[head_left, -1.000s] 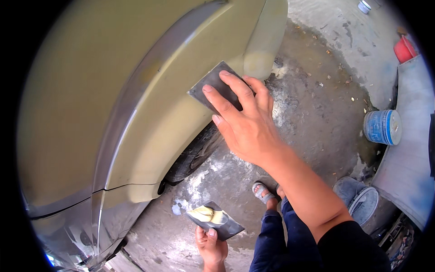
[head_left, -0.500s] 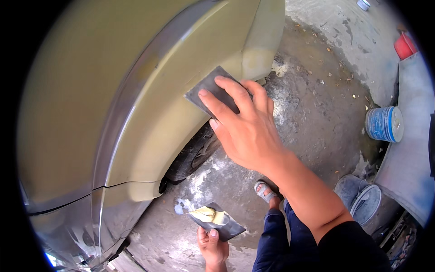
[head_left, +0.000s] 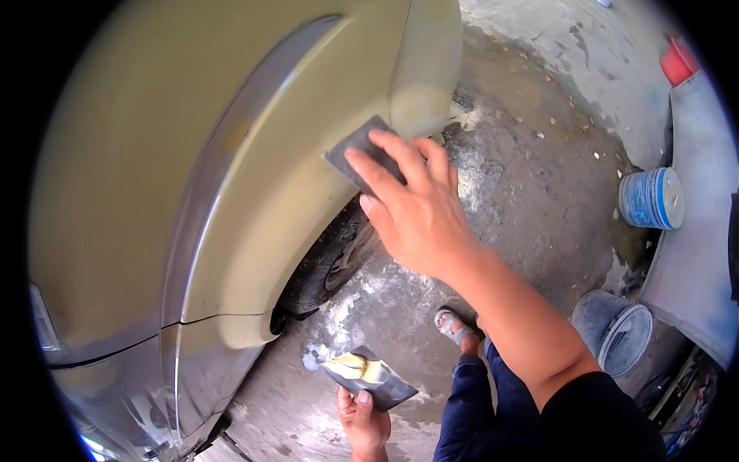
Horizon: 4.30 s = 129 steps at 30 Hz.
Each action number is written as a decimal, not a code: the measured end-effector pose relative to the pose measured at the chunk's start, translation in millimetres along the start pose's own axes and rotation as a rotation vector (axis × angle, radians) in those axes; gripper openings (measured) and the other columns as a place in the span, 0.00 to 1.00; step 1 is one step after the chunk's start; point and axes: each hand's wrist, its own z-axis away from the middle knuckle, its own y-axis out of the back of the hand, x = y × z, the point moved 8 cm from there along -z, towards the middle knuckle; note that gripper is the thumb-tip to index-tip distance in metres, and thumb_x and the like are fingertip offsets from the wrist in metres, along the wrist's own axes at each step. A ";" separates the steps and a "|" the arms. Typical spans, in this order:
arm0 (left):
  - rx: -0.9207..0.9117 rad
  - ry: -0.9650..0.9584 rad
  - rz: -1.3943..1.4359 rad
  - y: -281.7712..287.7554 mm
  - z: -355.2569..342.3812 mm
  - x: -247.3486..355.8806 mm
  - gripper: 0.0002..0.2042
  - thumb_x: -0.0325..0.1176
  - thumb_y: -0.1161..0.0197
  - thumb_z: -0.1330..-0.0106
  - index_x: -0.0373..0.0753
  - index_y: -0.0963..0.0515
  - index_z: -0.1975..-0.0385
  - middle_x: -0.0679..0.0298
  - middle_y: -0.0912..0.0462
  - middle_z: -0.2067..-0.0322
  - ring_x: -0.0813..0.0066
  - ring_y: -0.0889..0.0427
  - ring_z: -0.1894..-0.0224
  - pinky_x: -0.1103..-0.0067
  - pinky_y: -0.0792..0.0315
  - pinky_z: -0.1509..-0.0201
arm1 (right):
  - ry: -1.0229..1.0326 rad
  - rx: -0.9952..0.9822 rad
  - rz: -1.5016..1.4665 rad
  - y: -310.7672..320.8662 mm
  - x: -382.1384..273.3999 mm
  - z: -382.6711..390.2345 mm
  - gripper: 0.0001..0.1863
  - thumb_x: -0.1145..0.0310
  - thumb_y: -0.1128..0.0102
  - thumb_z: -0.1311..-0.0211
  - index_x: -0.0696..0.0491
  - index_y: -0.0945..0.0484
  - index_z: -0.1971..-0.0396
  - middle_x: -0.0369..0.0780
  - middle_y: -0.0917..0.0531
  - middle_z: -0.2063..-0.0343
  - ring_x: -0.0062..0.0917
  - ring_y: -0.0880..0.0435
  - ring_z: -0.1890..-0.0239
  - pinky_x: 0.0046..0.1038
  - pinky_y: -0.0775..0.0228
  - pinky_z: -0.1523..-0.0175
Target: The person applies beige body filler to the front fender of a silver van using a metal spreader. They repeatedly scoop filler onto the spreader and smooth it over the fender surface, working around the wheel arch and headlight area.
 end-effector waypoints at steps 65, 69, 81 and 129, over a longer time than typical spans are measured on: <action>-0.025 0.003 -0.007 -1.5 -4.0 4.6 0.23 0.24 0.41 0.35 0.36 0.34 0.39 0.57 0.25 0.45 0.63 0.25 0.43 0.65 0.35 0.35 | 0.026 0.185 -0.071 7.1 24.5 -34.7 0.27 0.67 0.41 0.39 0.46 0.32 0.39 0.40 0.39 0.37 0.47 0.39 0.41 0.49 0.36 0.42; -0.040 0.024 0.005 -4.7 -8.1 0.7 0.23 0.23 0.42 0.35 0.37 0.34 0.39 0.57 0.25 0.44 0.63 0.26 0.42 0.65 0.34 0.35 | 0.009 0.163 -0.063 -16.7 23.1 -32.8 0.28 0.68 0.41 0.39 0.45 0.34 0.37 0.40 0.42 0.36 0.48 0.39 0.41 0.50 0.37 0.41; -0.043 -0.011 -0.047 -18.8 -9.2 7.3 0.23 0.23 0.42 0.35 0.37 0.34 0.39 0.57 0.25 0.44 0.64 0.26 0.42 0.66 0.34 0.35 | 0.002 0.122 -0.050 13.0 10.0 -41.6 0.28 0.68 0.40 0.42 0.47 0.31 0.40 0.40 0.37 0.38 0.45 0.38 0.42 0.47 0.36 0.44; -0.046 0.008 -0.019 -25.7 -8.4 9.3 0.23 0.23 0.42 0.35 0.37 0.34 0.39 0.58 0.24 0.45 0.64 0.25 0.43 0.66 0.34 0.35 | -0.039 -0.131 0.031 -3.8 7.7 2.7 0.27 0.65 0.41 0.43 0.49 0.29 0.41 0.39 0.33 0.40 0.44 0.34 0.45 0.45 0.37 0.47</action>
